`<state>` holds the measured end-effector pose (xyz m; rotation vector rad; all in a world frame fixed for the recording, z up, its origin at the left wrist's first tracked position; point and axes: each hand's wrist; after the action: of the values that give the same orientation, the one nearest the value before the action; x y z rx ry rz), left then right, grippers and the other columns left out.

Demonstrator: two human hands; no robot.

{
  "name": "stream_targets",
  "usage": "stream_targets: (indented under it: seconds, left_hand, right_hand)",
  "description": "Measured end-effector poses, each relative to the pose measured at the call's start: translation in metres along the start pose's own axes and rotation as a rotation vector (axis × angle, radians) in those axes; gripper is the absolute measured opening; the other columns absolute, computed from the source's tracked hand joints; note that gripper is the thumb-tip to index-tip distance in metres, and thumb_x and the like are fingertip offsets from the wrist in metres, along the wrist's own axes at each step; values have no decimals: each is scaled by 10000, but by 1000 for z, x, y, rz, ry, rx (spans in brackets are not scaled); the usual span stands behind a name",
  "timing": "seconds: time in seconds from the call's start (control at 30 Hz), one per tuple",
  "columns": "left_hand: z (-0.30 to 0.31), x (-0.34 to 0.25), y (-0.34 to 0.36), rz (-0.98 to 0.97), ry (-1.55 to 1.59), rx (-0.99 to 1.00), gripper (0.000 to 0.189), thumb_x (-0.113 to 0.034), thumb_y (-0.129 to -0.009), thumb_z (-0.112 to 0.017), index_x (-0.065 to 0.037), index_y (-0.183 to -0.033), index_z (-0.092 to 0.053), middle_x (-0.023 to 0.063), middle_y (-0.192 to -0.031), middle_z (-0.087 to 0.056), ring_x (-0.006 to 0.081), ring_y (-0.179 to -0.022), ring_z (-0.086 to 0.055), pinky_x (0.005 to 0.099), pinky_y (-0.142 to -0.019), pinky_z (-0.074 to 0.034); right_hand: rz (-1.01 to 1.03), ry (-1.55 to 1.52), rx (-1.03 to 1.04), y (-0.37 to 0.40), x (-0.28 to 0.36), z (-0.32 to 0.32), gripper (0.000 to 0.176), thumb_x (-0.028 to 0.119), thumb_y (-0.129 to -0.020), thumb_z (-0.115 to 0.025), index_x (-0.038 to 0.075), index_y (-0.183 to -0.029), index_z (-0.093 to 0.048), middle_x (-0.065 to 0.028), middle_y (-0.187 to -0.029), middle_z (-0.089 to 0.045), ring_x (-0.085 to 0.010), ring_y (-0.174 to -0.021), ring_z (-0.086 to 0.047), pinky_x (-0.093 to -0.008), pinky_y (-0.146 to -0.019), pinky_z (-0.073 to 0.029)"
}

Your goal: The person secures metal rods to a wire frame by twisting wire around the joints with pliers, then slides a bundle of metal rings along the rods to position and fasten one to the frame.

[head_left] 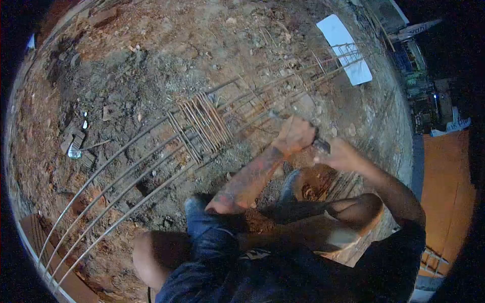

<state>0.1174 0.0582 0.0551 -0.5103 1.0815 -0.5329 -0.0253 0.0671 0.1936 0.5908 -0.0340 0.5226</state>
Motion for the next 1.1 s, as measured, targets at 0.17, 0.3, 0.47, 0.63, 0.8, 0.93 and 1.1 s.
stream_targets:
  seconds: [0.17, 0.3, 0.47, 0.63, 0.8, 0.93, 1.1]
  left_hand:
    - [2, 0, 16, -142, -218, -199, 265, -274, -651, -566, -105, -855, -562, 55, -783, -557, 229, -757, -567, 376, -724, -425]
    - [-12, -13, 7, -63, -186, -218, 236, -212, -661, -569, -90, -863, -565, 56, -893, -576, 254, -843, -554, 382, -789, -426]
    - [-38, 4, 8, 79, -4, 46, 262, -236, -679, -585, -115, -911, -581, 58, -854, -579, 278, -791, -566, 409, -801, -418]
    - [-11, -4, 17, -187, -171, -274, 275, -229, -636, -593, -109, -883, -579, 67, -825, -562, 241, -829, -567, 398, -720, -441]
    - [15, -28, -11, 69, -113, -40, 150, -147, -720, -561, -100, -862, -574, 73, -796, -575, 237, -769, -571, 364, -654, -459]
    - [-2, -27, -2, 139, -110, -202, 146, -174, -709, -581, -99, -829, -544, 61, -676, -513, 235, -650, -521, 396, -619, -414]
    - [-3, -10, 1, -45, -117, -398, 188, -196, -711, -572, -75, -850, -535, 69, -719, -510, 259, -725, -517, 399, -645, -413]
  right_hand:
    - [-542, -977, 531, -2, 32, 17, 387, 377, -859, -534, -9, -864, -554, -139, -717, -608, -233, -591, -590, -328, -476, -472]
    - [-135, 241, 10, 2, 24, -1, 385, 314, -850, -535, -62, -933, -533, -195, -726, -601, -332, -630, -608, -425, -568, -476]
    - [-113, 409, -68, 5, 26, 3, 297, 256, -788, -605, -36, -823, -567, -193, -685, -603, -302, -651, -624, -390, -585, -484]
    - [-625, -1162, 473, 5, 24, 7, 421, 418, -803, -612, 7, -819, -519, -23, -586, -516, -179, -502, -527, -309, -457, -429]
    - [-450, 480, 48, 7, 29, 4, 344, 252, -760, -633, -27, -936, -535, -212, -719, -607, -373, -653, -612, -466, -571, -482]
    - [-343, 622, -32, 5, 47, 25, 383, 269, -770, -638, -23, -979, -503, -213, -764, -606, -342, -647, -623, -453, -562, -491]
    - [-434, -300, 433, -13, 34, 38, 376, 309, -809, -605, -28, -948, -515, -223, -778, -596, -323, -622, -625, -462, -571, -496]
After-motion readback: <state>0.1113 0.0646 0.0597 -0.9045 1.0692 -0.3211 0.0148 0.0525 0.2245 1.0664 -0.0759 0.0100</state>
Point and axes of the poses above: each hand's wrist, its own y-axis away from the middle knuckle, its own z-axis out of the back of the hand, x = y × z
